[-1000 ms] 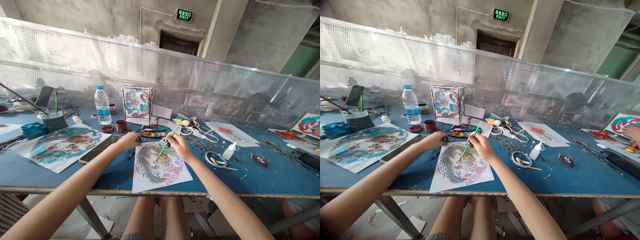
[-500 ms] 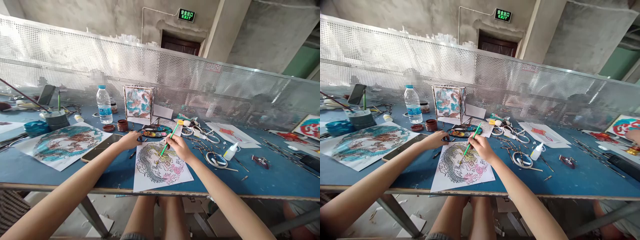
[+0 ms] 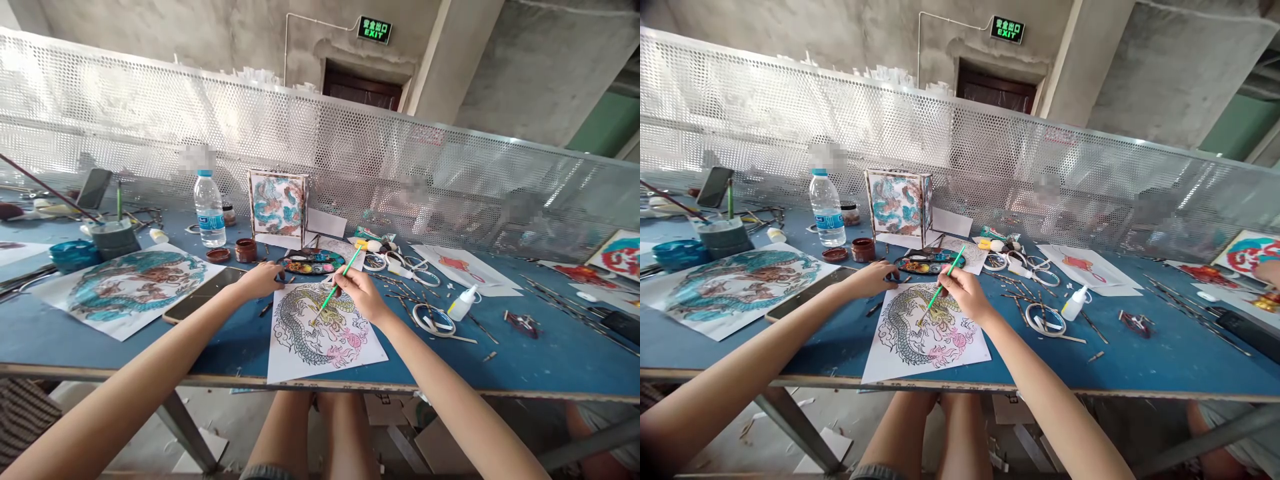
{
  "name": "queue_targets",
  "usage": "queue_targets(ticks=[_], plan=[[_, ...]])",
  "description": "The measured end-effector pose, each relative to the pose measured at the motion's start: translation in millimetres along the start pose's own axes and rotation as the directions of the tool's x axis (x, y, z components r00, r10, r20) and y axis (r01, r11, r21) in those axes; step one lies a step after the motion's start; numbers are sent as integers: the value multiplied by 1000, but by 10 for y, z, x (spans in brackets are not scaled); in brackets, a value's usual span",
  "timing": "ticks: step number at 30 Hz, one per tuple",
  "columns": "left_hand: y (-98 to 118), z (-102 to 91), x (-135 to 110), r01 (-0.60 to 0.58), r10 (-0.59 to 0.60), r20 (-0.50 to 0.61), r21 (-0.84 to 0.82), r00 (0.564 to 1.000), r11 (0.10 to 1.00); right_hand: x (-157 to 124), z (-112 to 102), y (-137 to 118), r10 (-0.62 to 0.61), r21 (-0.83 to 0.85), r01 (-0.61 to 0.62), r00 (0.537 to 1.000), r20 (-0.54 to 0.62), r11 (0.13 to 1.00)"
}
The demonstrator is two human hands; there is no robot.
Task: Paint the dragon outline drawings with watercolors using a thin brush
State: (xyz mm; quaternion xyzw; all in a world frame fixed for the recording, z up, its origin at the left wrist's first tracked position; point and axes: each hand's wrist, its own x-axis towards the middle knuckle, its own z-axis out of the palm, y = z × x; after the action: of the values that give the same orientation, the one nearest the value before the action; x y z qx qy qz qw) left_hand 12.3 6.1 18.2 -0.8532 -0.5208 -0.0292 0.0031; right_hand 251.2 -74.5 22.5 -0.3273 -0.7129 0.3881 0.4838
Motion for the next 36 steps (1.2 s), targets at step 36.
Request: queue_targets(ticks=[36], plan=[[-5,-3,5,-13,13,4,9,1000,1000,-14,0,-18,-33,-90,32,999,-9,995]])
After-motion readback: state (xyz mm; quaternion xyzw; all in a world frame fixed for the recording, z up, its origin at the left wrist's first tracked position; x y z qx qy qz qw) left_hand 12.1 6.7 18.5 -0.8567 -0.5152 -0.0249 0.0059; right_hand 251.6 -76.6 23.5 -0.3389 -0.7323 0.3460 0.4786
